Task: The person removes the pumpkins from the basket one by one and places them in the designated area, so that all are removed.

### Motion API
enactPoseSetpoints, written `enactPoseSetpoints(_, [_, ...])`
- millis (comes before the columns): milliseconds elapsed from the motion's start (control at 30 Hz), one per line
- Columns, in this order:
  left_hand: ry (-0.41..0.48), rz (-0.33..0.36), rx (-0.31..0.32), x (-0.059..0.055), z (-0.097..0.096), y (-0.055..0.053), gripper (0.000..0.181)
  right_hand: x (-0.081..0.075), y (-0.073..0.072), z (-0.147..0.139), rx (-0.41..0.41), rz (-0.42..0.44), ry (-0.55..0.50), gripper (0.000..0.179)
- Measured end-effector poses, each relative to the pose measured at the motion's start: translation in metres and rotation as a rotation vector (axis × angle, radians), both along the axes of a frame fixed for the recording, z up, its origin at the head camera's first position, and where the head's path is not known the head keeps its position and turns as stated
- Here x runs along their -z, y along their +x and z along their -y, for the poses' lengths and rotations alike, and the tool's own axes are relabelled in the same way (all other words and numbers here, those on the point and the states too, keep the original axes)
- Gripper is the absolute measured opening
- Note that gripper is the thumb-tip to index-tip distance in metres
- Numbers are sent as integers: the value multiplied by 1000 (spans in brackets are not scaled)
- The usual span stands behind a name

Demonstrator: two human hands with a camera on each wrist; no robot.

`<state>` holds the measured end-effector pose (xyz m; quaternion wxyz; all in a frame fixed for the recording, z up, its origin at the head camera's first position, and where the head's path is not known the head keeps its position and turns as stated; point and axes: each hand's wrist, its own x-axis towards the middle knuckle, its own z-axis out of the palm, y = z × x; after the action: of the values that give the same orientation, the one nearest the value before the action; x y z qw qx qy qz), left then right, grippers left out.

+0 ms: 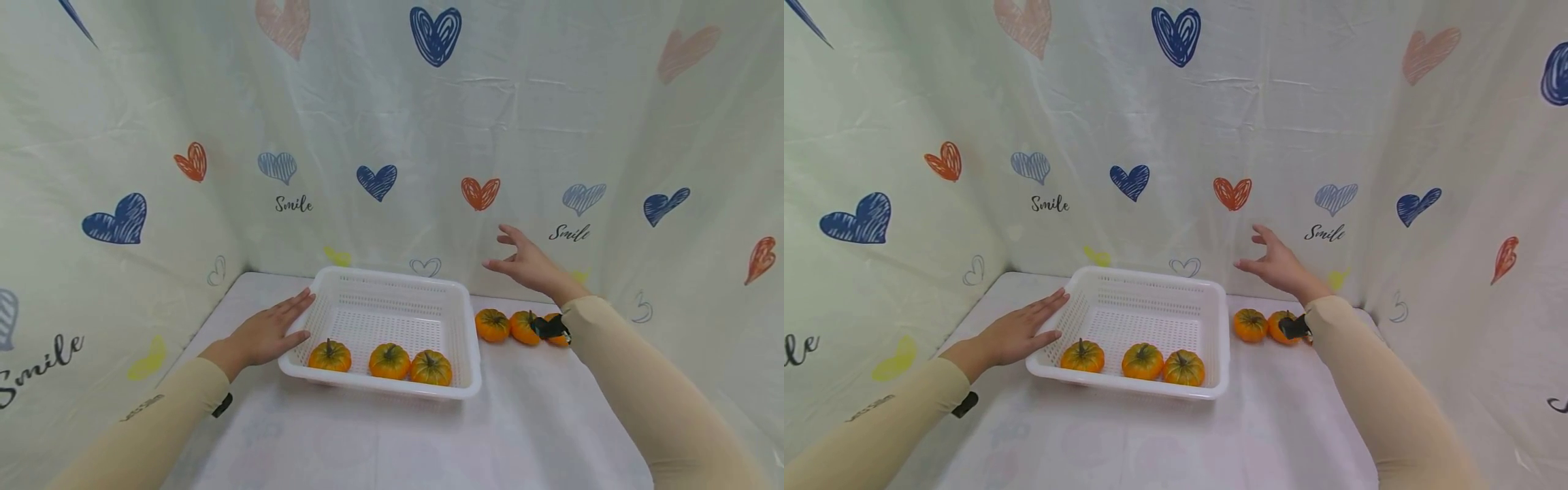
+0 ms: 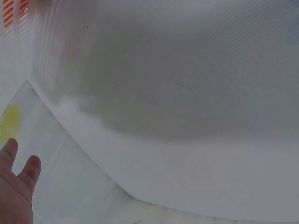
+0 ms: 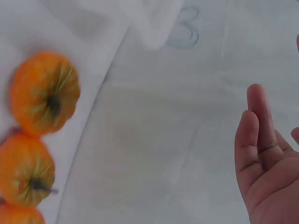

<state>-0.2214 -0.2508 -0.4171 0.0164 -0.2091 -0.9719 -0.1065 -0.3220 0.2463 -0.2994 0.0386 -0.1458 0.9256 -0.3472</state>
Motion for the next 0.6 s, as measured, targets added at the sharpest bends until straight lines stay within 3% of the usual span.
enactPoseSetpoints(333, [24,-1,13,0,0,-1,72,12,-5,88,-199,57,-27,95])
enactPoseSetpoints(600, [5,4,-2,-1,-1,0,72,30,4,132,-328,157,20,94])
